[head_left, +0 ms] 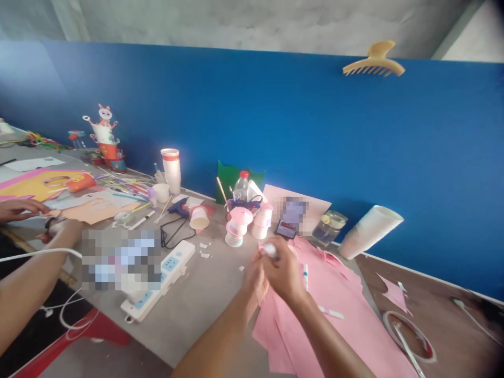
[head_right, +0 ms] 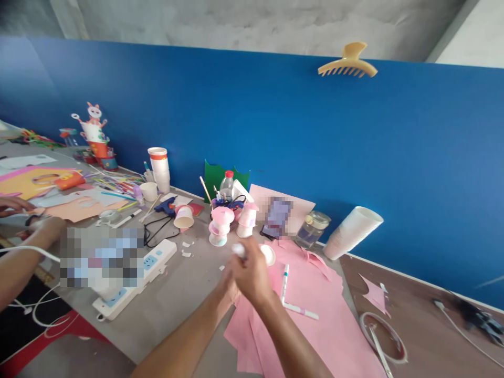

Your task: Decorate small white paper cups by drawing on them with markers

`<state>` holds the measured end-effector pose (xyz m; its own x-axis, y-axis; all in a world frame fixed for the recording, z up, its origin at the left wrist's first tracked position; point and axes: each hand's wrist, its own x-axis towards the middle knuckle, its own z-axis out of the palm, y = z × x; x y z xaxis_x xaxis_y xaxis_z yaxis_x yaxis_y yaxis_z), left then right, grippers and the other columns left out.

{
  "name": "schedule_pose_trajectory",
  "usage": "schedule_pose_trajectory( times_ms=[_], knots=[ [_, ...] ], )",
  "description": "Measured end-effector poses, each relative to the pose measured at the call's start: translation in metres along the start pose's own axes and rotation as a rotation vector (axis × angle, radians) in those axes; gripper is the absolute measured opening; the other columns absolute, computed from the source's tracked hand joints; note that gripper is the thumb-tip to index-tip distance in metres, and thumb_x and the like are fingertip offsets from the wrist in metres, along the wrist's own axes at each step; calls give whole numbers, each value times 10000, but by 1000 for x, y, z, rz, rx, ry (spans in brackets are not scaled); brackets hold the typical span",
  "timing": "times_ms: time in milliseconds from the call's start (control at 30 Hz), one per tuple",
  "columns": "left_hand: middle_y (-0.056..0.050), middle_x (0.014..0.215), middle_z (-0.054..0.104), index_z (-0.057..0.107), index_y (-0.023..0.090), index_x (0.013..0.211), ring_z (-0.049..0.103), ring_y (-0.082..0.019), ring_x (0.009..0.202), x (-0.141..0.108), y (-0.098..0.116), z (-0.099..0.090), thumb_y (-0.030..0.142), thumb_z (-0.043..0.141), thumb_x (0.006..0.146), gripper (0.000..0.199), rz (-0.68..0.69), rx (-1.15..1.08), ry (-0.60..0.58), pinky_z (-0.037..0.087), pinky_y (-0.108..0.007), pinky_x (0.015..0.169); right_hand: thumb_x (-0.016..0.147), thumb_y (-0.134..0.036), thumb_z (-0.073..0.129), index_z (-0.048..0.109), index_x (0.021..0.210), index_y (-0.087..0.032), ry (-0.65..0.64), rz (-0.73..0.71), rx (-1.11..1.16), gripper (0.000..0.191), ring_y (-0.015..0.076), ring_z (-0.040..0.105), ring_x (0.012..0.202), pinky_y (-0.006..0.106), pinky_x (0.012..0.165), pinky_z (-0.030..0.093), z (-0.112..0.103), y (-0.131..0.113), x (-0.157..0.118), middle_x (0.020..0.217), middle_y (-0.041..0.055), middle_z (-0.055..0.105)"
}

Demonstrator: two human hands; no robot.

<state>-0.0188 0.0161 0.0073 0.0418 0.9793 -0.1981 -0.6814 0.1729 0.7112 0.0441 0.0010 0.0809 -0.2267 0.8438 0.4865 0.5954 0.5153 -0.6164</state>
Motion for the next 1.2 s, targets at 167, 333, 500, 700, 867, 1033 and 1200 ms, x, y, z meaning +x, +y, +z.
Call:
schedule_pose_trajectory(
  times_ms=[167, 333, 500, 700, 867, 1033, 1200],
  knots=[
    [-71, 913, 672, 583, 142, 969, 656, -151, 766, -11, 1, 4, 158, 679, 732, 256, -169, -239, -189, 533, -206, 601, 785, -243, 533, 598, 1003, -191, 384, 163, 79, 233, 236, 620, 923, 365, 768, 508, -66, 72, -48, 991, 80, 649],
    [-75, 976, 686, 603, 147, 1034, 672, -184, 835, -18, -10, 4, 150, 680, 763, 282, -270, -156, -305, 565, -250, 669, 794, -166, 520, 593, 1139, -227, 219, -3, 121, 358, 229, 628, 971, 321, 666, 529, -71, 89, -79, 1380, 142, 453],
    [-75, 1002, 689, 608, 156, 1046, 675, -187, 849, -13, -11, -1, 157, 659, 791, 260, -249, -116, -315, 570, -244, 652, 746, -125, 511, 588, 1141, -230, 106, -7, 218, 416, 235, 628, 1013, 292, 624, 537, -72, 91, -76, 1408, 127, 433],
    [-55, 901, 715, 612, 161, 955, 691, -173, 756, -3, -7, -6, 121, 636, 801, 161, -207, -240, -211, 591, -244, 568, 757, -106, 492, 625, 954, -177, 104, 78, -151, 248, 271, 532, 1203, 405, 920, 480, -71, 120, -7, 1362, 133, 512],
    [-60, 923, 711, 598, 156, 986, 693, -176, 776, -3, -3, -6, 131, 646, 797, 196, -190, -289, -216, 597, -245, 579, 784, -126, 486, 614, 938, -174, -219, 131, -494, 206, 233, 658, 943, 331, 724, 512, -44, 141, 35, 1457, 104, 416],
    [-67, 974, 702, 572, 156, 1081, 685, -175, 835, -4, -1, -4, 158, 650, 797, 294, -206, -289, -262, 585, -230, 602, 790, -139, 491, 619, 996, -160, -190, 199, -453, 244, 232, 674, 818, 356, 704, 495, -26, 156, 53, 1435, 149, 426],
    [-76, 994, 698, 580, 150, 1103, 676, -179, 845, -6, 1, -1, 182, 658, 799, 315, -197, -275, -254, 574, -238, 622, 794, -139, 486, 631, 1023, -157, -81, 239, -340, 272, 238, 654, 913, 327, 761, 492, -29, 151, 56, 1301, 146, 547]
  ],
)
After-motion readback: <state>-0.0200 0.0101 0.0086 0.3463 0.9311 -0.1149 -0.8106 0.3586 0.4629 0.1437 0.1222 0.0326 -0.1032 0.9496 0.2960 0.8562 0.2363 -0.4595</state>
